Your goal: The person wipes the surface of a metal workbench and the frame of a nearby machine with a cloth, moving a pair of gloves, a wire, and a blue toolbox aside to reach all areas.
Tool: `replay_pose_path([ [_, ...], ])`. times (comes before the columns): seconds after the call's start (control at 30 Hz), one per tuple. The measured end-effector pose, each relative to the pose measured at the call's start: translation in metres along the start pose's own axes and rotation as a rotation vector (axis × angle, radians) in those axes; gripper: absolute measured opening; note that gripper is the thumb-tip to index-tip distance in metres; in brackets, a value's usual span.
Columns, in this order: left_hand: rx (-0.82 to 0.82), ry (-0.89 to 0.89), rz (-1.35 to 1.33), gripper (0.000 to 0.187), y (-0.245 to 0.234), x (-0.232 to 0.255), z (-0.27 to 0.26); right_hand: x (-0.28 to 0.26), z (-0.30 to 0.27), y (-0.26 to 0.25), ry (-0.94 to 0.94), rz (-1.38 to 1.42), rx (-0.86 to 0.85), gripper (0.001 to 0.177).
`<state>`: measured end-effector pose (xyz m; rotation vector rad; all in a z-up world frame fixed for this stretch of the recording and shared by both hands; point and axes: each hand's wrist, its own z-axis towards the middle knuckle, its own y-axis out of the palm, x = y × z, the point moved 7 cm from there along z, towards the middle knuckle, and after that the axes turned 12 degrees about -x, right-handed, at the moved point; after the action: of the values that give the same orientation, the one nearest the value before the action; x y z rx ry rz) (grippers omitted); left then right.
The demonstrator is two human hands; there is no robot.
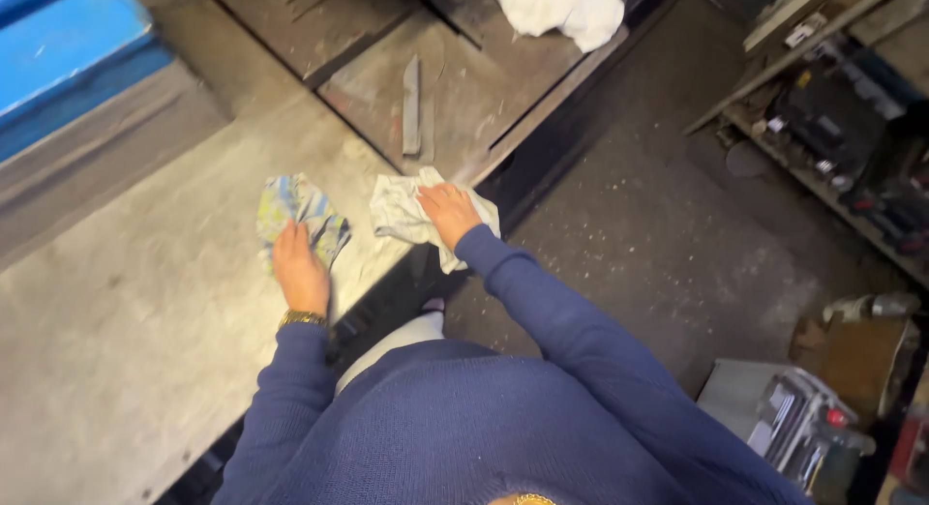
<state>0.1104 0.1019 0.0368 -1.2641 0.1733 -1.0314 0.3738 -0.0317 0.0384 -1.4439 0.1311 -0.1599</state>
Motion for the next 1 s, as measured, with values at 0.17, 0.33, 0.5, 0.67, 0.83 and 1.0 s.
replay_pose_path([
  [0.17,0.035,0.0,0.065,0.04,0.024,-0.005,0.032,0.069,0.013,0.016,0.067,0.056,0.02,0.022],
  [0.33,0.036,-0.064,0.152,0.045,0.041,-0.011,0.05,0.151,0.03,0.046,0.119,-0.008,0.142,0.03],
  [0.5,0.075,-0.179,0.251,0.062,0.007,0.023,0.057,0.258,0.049,0.057,0.048,-0.094,0.211,0.029],
  [0.67,0.238,-0.311,0.228,0.052,-0.017,0.066,0.055,0.445,0.083,0.147,0.192,-0.159,0.083,0.062],
  [0.83,0.281,-0.267,0.157,0.045,0.017,0.161,0.095,0.45,0.097,0.115,0.447,-0.009,-0.019,0.053],
  [1.0,0.29,-0.116,-0.081,0.039,0.08,0.283,0.198,0.358,0.087,0.112,0.035,0.047,0.126,0.049],
])
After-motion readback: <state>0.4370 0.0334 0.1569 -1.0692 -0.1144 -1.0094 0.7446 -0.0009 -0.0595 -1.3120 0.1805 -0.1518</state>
